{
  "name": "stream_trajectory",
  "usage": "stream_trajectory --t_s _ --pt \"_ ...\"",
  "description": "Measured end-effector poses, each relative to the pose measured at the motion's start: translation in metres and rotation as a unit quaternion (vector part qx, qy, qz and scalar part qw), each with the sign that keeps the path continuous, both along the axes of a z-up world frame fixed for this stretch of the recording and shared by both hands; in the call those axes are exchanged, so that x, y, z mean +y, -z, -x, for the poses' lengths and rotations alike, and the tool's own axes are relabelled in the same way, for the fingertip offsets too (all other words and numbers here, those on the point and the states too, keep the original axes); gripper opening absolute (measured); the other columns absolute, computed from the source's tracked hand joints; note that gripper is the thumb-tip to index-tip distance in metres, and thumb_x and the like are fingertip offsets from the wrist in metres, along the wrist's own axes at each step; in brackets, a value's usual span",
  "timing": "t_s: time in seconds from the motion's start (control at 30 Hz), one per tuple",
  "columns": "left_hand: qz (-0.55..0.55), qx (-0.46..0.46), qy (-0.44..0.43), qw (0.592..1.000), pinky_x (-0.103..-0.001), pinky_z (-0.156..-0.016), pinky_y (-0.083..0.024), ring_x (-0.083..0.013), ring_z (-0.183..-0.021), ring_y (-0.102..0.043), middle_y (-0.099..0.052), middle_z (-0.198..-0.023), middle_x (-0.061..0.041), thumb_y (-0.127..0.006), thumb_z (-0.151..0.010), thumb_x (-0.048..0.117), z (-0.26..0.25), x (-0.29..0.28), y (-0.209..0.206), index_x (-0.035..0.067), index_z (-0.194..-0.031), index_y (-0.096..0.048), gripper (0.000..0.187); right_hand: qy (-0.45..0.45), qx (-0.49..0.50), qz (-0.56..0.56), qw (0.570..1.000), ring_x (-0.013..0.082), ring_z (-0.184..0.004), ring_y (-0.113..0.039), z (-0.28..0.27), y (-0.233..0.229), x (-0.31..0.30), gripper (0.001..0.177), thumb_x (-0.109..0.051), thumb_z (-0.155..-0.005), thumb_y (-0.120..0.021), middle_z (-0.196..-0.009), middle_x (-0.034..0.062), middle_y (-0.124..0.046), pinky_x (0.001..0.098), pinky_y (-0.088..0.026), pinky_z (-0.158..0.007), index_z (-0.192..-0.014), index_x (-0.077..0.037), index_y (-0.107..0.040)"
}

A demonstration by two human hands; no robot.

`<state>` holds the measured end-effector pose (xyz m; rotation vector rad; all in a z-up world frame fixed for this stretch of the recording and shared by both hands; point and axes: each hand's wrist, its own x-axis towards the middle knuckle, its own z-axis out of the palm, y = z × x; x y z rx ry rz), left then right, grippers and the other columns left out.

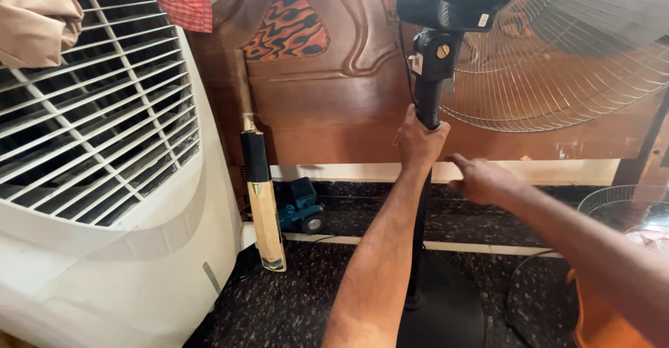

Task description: The person attaches the front grill to a standing fan, secures it with a screw, and then tightens a knob on the fan stand.

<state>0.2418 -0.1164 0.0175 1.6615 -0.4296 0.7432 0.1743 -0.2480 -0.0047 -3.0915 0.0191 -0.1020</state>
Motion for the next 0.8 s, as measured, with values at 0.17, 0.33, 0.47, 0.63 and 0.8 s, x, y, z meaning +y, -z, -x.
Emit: stream_trajectory --t_s 0.17,0.33,0.47,0.63,0.8 --pt "-0.007 0.027 0.038 0.999 -0.043 -0.073 -0.061 -0.0273 -0.076 -0.076 -0.072 -0.080 -0.010 -0.073 -0.076 0.019 0.002 0.002 -0.001 0.006 -0.103 -0.059 0.032 -0.029 -0.041 0.029 0.998 0.0291 -0.101 -0.077 0.037 -0.059 0.008 0.044 -0.023 -0.103 -0.051 -0.118 0.0133 -0.074 0.0436 -0.061 -0.095 -0.144 -0.037 -0.058" --pt "0.016 0.004 0.040 0.999 -0.043 -0.074 -0.060 -0.0277 -0.079 -0.075 -0.072 -0.084 -0.011 -0.076 -0.074 0.017 0.005 0.003 -0.003 0.006 -0.104 -0.060 0.036 -0.164 -0.306 -0.006 0.938 0.0390 -0.090 -0.072 0.065 -0.136 0.033 0.039 -0.013 -0.096 -0.054 -0.106 0.0210 -0.074 0.0502 -0.057 -0.079 -0.131 -0.019 -0.067" --pt "-0.002 0.030 0.039 0.999 -0.042 -0.074 -0.060 -0.0283 -0.079 -0.076 -0.073 -0.084 -0.012 -0.076 -0.076 0.017 0.002 0.001 -0.002 0.006 -0.103 -0.059 0.034 -0.207 -0.361 -0.126 0.901 0.0282 -0.067 -0.066 0.081 -0.182 0.050 0.040 -0.007 -0.105 -0.047 -0.085 0.0156 -0.069 0.0440 -0.052 -0.062 -0.141 -0.016 -0.061" --pt "0.021 0.017 0.056 0.998 -0.041 -0.073 -0.060 -0.0272 -0.079 -0.076 -0.073 -0.083 -0.012 -0.079 -0.073 0.017 -0.007 -0.001 0.004 0.007 -0.102 -0.060 0.036 -0.361 -0.455 -0.321 0.748 0.0021 -0.068 -0.052 0.085 -0.189 0.061 0.036 -0.003 -0.113 -0.036 -0.084 -0.0012 -0.056 0.0221 -0.045 -0.060 -0.143 -0.009 -0.054" --pt "0.026 0.010 0.061 0.998 -0.041 -0.072 -0.060 -0.0264 -0.077 -0.076 -0.073 -0.081 -0.011 -0.081 -0.073 0.020 -0.015 -0.004 0.007 0.007 -0.103 -0.059 0.039 -0.375 -0.501 -0.383 0.679 0.0027 -0.055 -0.040 0.058 -0.179 0.055 0.022 -0.009 -0.124 -0.040 -0.073 -0.0012 -0.048 0.0207 -0.030 -0.050 -0.127 -0.007 -0.061"
